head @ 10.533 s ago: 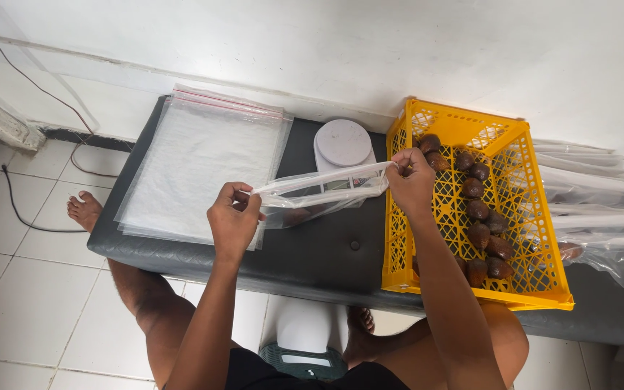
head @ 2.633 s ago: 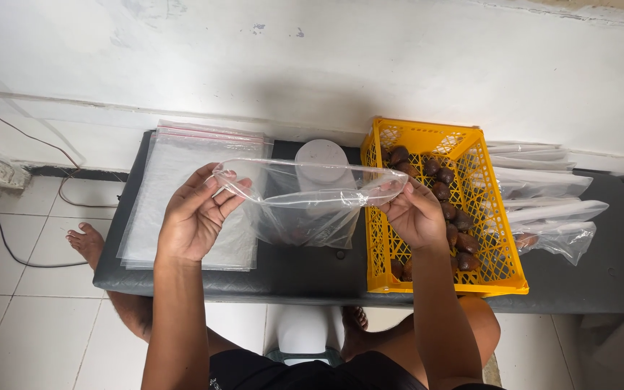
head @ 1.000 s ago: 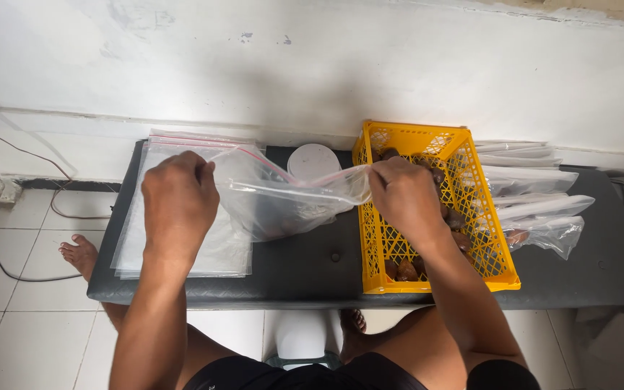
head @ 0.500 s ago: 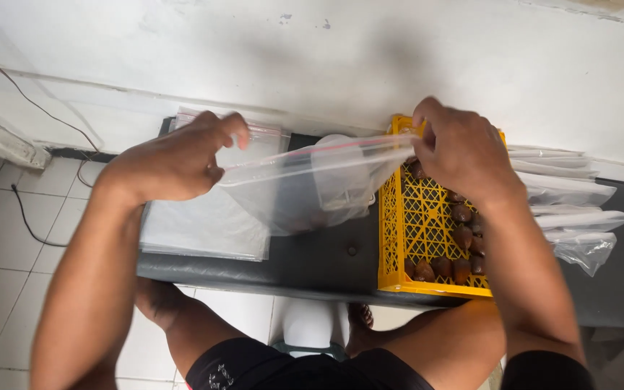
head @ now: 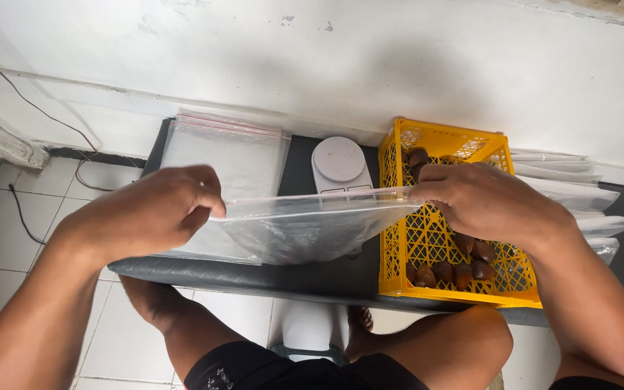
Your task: The person picks two brown fruits from a yellow crate and places them on a digital scale. They then open a clear ziplock bag, transfer the fruits into the bag, and seal it. The sealed bag is placed on the table next to other bags.
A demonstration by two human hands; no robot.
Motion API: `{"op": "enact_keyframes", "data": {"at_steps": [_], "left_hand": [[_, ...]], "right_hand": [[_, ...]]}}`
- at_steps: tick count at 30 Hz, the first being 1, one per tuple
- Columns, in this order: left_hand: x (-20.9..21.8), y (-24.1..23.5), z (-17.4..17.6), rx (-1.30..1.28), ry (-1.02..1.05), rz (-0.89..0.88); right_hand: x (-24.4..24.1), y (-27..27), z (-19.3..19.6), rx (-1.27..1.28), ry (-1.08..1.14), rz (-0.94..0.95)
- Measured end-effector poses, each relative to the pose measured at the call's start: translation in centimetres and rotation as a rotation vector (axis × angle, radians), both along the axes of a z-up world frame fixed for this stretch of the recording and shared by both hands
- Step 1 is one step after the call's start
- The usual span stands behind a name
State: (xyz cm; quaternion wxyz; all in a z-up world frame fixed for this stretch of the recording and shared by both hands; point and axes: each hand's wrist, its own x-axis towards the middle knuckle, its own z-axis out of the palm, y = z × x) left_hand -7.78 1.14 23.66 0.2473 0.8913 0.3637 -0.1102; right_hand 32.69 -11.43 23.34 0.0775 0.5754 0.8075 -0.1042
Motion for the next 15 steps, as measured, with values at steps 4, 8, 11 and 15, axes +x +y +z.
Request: {"op": "enact_keyframes", "data": {"at_steps": [4, 8, 11, 15], "left_hand": [[-1.1, 0.1, -0.2, 0.029, 0.03, -0.06], [-0.8, 1.7, 0.6, 0.041, 0.052, 0.069], [-1.5, 7.8, -2.1, 0.249, -0.155, 0.123], [-2.8, 14.6, -3.0, 0.734, -0.32, 0.175]], "right_hand": [[0.1, 1.3, -0.4, -0.032, 0.019, 0.005], [1.2, 5.7, -1.9, 0.204, 0.222, 0.092], [2.5, 11.5, -3.8, 0.404, 0.338, 0.13], [1.7, 18.3, -5.0, 0.785, 0.592, 0.084]]}}
